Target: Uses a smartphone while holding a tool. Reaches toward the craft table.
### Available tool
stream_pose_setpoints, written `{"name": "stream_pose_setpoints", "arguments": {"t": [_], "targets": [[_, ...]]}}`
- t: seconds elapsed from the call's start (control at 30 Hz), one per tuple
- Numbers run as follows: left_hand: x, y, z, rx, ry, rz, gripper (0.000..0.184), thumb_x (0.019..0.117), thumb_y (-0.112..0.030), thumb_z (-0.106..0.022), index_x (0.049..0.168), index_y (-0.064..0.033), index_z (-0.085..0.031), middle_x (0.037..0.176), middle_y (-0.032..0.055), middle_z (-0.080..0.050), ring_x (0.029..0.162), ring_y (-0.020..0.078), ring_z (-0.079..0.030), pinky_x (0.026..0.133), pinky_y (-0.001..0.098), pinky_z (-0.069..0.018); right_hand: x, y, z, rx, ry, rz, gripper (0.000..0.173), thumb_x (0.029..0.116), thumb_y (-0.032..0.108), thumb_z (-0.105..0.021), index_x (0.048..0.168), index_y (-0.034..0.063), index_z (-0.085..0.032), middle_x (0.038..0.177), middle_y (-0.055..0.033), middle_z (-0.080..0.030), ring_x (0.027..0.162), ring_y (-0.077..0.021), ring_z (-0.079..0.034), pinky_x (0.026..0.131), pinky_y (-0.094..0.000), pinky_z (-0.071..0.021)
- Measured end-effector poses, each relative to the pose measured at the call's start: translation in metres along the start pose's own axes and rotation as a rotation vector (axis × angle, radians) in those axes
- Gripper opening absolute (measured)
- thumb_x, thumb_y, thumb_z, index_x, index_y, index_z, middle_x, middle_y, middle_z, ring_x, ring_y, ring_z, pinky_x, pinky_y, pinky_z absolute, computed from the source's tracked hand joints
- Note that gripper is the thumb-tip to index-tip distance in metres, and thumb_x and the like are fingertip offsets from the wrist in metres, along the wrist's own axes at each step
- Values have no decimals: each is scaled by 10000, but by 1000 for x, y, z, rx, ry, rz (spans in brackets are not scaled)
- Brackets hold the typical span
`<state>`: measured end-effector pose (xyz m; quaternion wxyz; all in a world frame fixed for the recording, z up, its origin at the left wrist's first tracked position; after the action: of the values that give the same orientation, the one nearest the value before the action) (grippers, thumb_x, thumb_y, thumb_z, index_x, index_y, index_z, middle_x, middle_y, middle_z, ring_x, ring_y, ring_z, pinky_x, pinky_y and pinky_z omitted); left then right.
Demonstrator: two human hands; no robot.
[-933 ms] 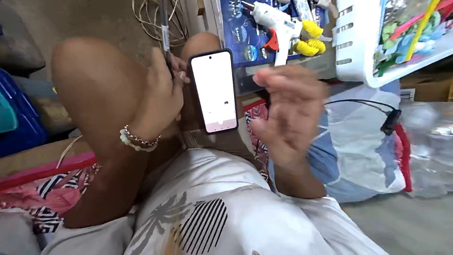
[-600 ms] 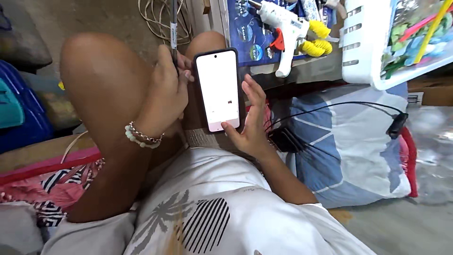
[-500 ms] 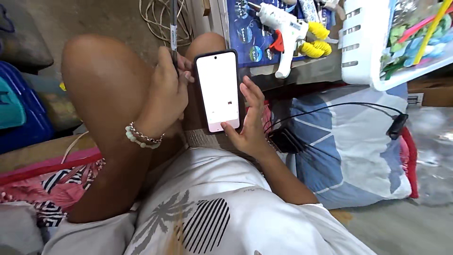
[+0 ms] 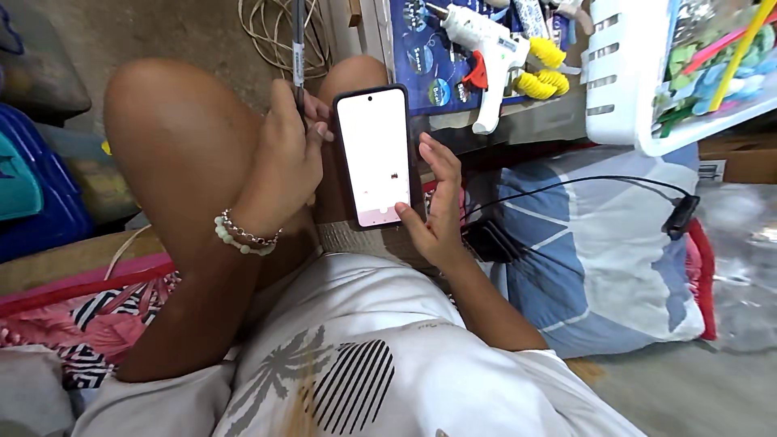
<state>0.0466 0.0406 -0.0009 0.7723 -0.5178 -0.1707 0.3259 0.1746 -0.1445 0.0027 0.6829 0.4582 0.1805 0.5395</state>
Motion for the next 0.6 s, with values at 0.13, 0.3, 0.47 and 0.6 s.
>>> {"name": "stream_pose_setpoints", "arguments": {"t": [0.13, 0.3, 0.47, 0.6], "targets": [[0, -1, 1, 3, 4, 9, 182, 1041, -52, -473, 1206, 7, -421, 1184, 116, -610, 953, 100, -660, 836, 270, -566, 0, -3, 2, 12, -9, 1, 527, 975, 145, -530, 1460, -11, -396, 1579, -194, -374, 1505, -274, -329, 1218, -435, -334], [0, -1, 0, 9, 4, 7, 180, 1039, -45, -474, 1204, 0, -416, 1172, 107, -610, 943, 94, -658, 827, 262, -565, 0, -3, 1, -18, -10, 5, 511, 975, 118, -509, 1458, -16, -407, 1563, -199, -392, 1492, -279, -348, 1208, -436, -346], [0, 0, 0, -3, 2, -5, 191, 1038, -43, -470, 1212, 9, -410, 1179, 113, -606, 942, 95, -658, 826, 263, -569, 0, -3, 1, -12, -3, -4, 514, 982, 131, -505, 1463, -18, -399, 1571, -200, -381, 1494, -275, -344, 1210, -432, -343], [-1, 0, 0, -5, -3, -26, 204, 1034, -41, -477, 1216, 23, -410, 1168, 115, -609, 949, 99, -655, 830, 266, -568, -1, -5, 2, 23, 14, 20, 550, 976, 169, -521, 1480, -3, -387, 1580, -191, -366, 1498, -270, -337, 1214, -434, -336]]}}
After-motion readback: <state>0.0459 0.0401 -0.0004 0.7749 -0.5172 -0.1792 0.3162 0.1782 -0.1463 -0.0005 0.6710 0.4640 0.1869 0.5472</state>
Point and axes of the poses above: each hand's wrist, its own x-axis towards the middle knuckle, its own z-axis out of the back of the hand, y = z × x, the point moved 6 cm from there along x, towards the middle knuckle
